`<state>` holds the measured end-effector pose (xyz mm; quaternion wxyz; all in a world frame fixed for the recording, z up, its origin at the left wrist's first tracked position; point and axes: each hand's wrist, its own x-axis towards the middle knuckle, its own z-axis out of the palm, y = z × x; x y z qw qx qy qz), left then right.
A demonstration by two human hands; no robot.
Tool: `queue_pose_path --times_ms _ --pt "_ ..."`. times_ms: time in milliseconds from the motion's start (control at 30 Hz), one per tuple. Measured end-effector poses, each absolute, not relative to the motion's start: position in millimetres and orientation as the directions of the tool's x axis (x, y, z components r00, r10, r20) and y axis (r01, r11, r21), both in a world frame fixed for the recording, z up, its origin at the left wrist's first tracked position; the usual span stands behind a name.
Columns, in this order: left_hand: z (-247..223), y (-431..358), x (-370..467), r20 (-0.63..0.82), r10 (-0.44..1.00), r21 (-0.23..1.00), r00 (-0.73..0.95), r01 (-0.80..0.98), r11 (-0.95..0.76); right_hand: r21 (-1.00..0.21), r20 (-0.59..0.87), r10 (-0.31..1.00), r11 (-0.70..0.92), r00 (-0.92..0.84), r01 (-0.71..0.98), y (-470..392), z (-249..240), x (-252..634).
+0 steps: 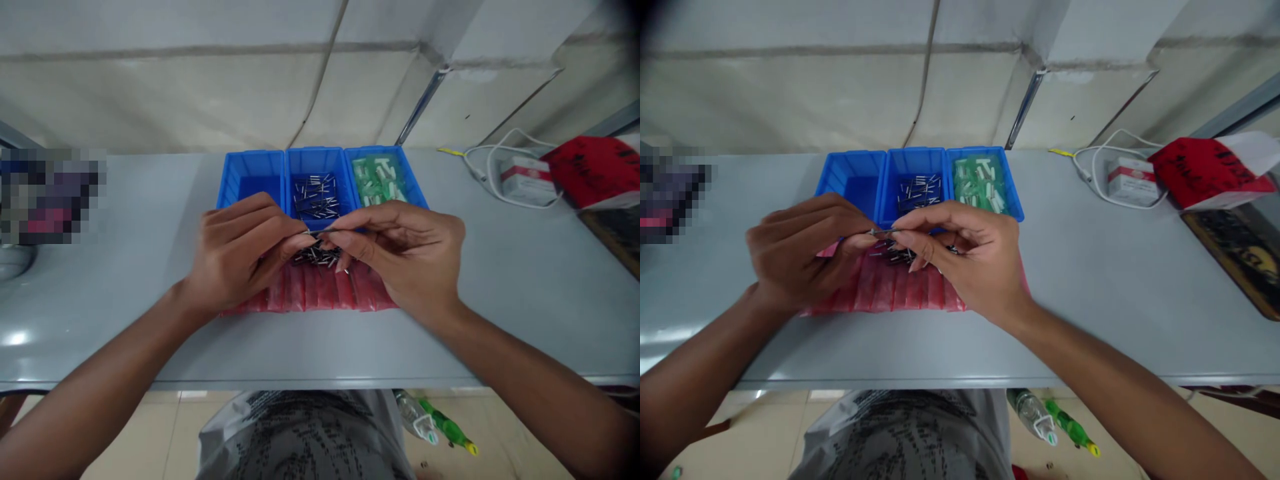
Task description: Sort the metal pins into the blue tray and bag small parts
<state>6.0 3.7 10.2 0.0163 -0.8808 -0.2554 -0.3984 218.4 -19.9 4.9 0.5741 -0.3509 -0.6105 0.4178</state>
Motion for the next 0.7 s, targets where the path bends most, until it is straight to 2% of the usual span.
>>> queue_pose_path --times_ms 167,300,533,700 --pt "6.4 2.3 6.0 0.746 0.464 0.204 0.477 0.5 -0.842 -0.93 0.366 0.924 0.357 -0.112 -0.09 -17.9 1.8 220.0" --pt "5.1 1.4 5.9 0.79 0.428 0.163 0.438 0.524 -0.836 -0.929 0.364 0.925 0.35 -0.113 -0.125 -17.9 1.2 219.6" --pt "9.5 -2.1 7.4 0.822 0.418 0.135 0.386 0.582 -0.802 -0.908 0.419 0.899 0.413 -0.129 -0.071 -18.6 0.1 217.9" --pt "10.4 -2.8 8.0 0.815 0.412 0.101 0.408 0.6 -0.794 -0.891 0.453 0.885 0.454 -0.105 -0.016 -19.2 4.8 219.9"
